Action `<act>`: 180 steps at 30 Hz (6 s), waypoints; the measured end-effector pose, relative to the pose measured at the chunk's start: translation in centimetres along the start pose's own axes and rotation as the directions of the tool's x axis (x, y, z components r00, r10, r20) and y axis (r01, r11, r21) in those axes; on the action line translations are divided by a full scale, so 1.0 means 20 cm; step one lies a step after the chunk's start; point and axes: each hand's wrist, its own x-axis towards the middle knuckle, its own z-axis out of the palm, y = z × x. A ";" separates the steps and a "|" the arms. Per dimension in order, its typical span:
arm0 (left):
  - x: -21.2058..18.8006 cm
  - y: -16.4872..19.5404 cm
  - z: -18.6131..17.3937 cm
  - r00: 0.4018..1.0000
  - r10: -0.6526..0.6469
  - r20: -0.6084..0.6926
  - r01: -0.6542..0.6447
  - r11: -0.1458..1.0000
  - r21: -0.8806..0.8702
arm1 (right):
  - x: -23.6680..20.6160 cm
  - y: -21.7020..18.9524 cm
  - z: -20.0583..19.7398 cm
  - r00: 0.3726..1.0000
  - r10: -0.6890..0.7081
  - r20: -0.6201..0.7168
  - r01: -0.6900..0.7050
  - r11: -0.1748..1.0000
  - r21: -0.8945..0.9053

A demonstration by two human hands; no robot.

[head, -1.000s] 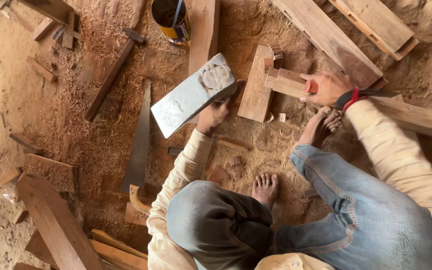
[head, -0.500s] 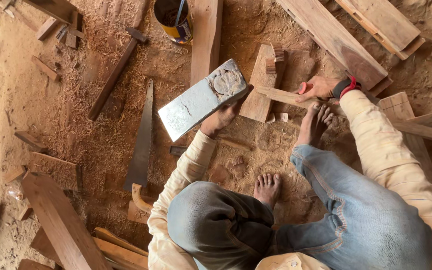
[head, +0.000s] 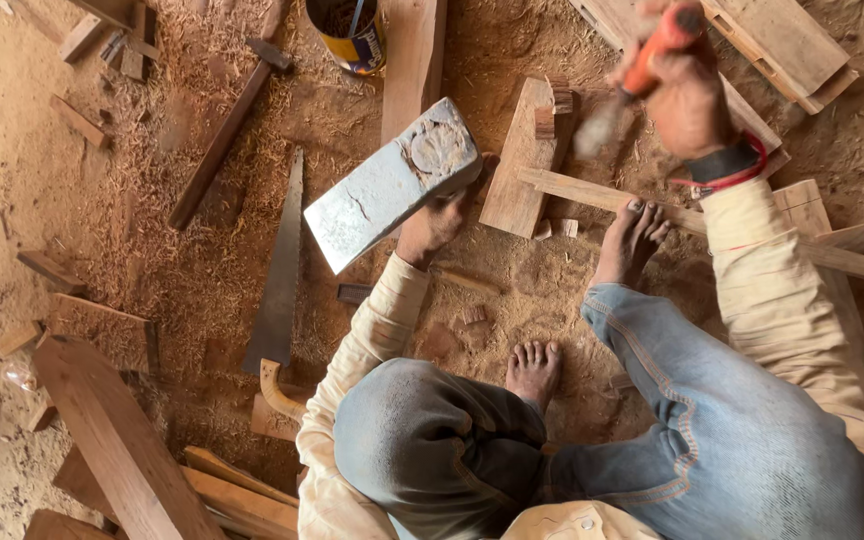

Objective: The person sits on the floor and uses a chisel and mallet to carve a rectangular wooden block. They repeatedly strike the chisel to remove wood chips and shape the block.

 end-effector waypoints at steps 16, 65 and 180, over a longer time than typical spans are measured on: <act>0.11 0.19 -0.06 0.987 -0.151 0.047 0.156 0.881 -0.447 | 0.03 0.12 0.38 0.986 -0.026 -0.165 0.025 1.000 -0.003; 0.08 0.11 0.02 0.979 0.171 0.111 -0.204 0.837 0.507 | -0.04 0.15 0.42 0.967 -0.029 -0.254 0.054 0.994 0.091; 0.22 0.70 -0.31 0.956 0.027 -0.292 -0.020 0.999 0.028 | 0.01 0.13 0.39 0.992 -0.048 -0.118 0.034 0.993 -0.116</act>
